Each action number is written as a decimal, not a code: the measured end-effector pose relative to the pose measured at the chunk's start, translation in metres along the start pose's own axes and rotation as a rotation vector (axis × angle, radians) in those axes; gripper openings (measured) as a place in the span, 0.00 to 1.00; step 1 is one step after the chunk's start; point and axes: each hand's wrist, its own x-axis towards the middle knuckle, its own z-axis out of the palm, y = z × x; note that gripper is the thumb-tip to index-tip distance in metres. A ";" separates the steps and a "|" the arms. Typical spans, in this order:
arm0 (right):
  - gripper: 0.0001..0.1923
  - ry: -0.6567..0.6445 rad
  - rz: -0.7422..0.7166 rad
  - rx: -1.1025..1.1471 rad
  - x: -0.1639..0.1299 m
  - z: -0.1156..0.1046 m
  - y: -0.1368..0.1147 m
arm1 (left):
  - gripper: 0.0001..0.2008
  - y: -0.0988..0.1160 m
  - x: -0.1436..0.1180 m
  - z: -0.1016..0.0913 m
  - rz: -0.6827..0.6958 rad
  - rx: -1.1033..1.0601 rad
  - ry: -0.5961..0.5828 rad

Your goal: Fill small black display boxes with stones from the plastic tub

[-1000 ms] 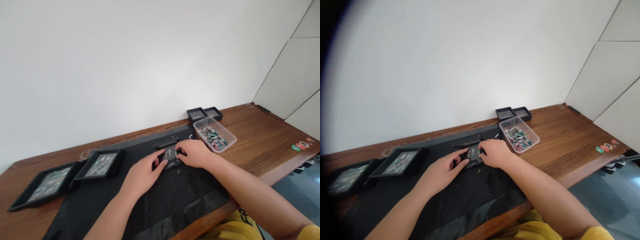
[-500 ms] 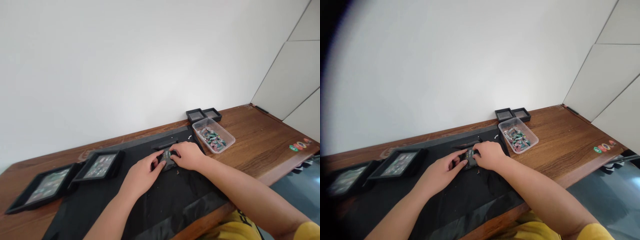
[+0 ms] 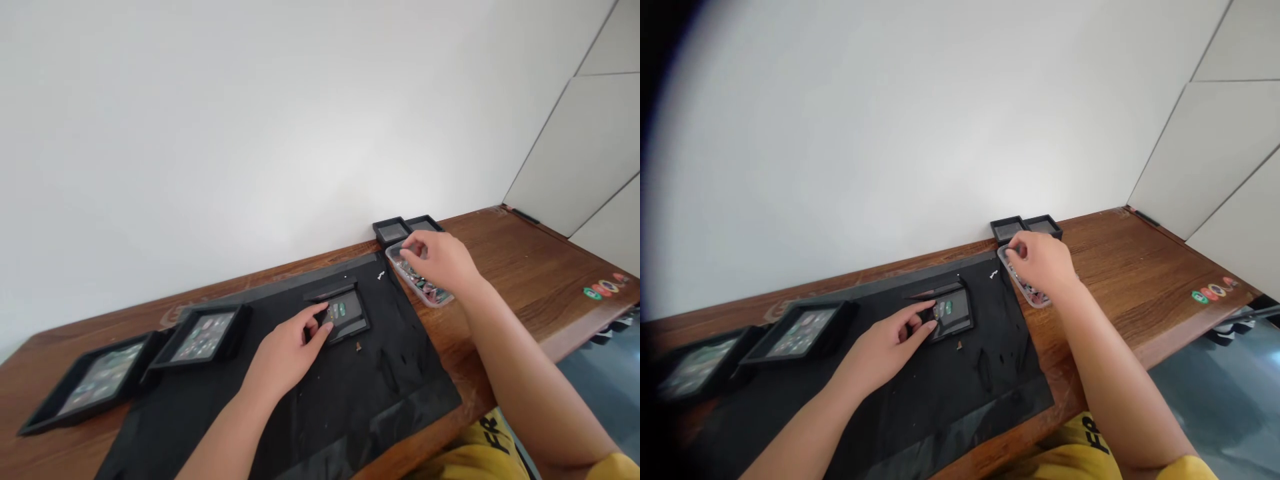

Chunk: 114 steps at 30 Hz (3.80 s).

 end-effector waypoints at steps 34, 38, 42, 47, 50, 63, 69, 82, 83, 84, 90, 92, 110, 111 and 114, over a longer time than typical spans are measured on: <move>0.08 0.026 -0.268 0.232 0.000 0.018 -0.003 | 0.30 0.003 -0.002 -0.002 0.006 0.023 -0.025; 0.10 -0.145 -0.479 0.231 -0.017 0.027 -0.025 | 0.29 0.003 -0.002 -0.002 0.013 0.023 -0.009; 0.11 -0.355 -0.604 0.071 -0.029 0.042 -0.043 | 0.28 0.006 -0.001 -0.003 0.000 0.027 -0.015; 0.13 -0.416 -0.562 -0.123 -0.028 0.063 -0.052 | 0.28 0.008 -0.001 -0.004 -0.005 0.046 -0.025; 0.13 -0.380 -0.519 -0.149 -0.026 0.070 -0.054 | 0.29 0.007 -0.001 -0.004 -0.001 0.043 -0.024; 0.13 -0.428 -0.516 -0.177 -0.031 0.059 -0.054 | 0.28 0.006 -0.001 -0.003 0.019 0.047 -0.011; 0.13 -0.368 -0.440 -0.139 -0.025 0.065 -0.056 | 0.29 0.008 -0.002 -0.004 0.003 0.045 -0.022; 0.14 -0.422 -0.369 -0.154 -0.028 0.063 -0.060 | 0.27 0.006 -0.002 -0.002 0.019 0.061 -0.010; 0.13 -0.420 -0.366 -0.139 -0.028 0.062 -0.059 | 0.27 0.006 -0.002 -0.002 0.020 0.060 -0.009; 0.13 -0.415 -0.358 -0.122 -0.028 0.061 -0.058 | 0.27 0.006 -0.002 -0.002 0.019 0.059 -0.009; 0.11 -0.351 -0.290 -0.041 -0.026 0.056 -0.050 | 0.30 0.005 -0.002 -0.002 0.017 0.040 -0.020; 0.12 -0.316 -0.257 -0.036 -0.026 0.052 -0.047 | 0.31 0.006 -0.002 -0.003 0.008 0.034 -0.032; 0.15 -0.279 0.191 -0.309 0.018 0.022 0.029 | 0.32 0.006 -0.004 -0.004 0.011 0.024 -0.028; 0.14 -0.298 0.190 -0.312 0.018 0.023 0.028 | 0.32 0.006 -0.004 -0.004 0.011 0.023 -0.027; 0.12 -0.318 0.188 -0.306 0.018 0.024 0.024 | 0.32 0.007 -0.004 -0.004 0.016 0.024 -0.025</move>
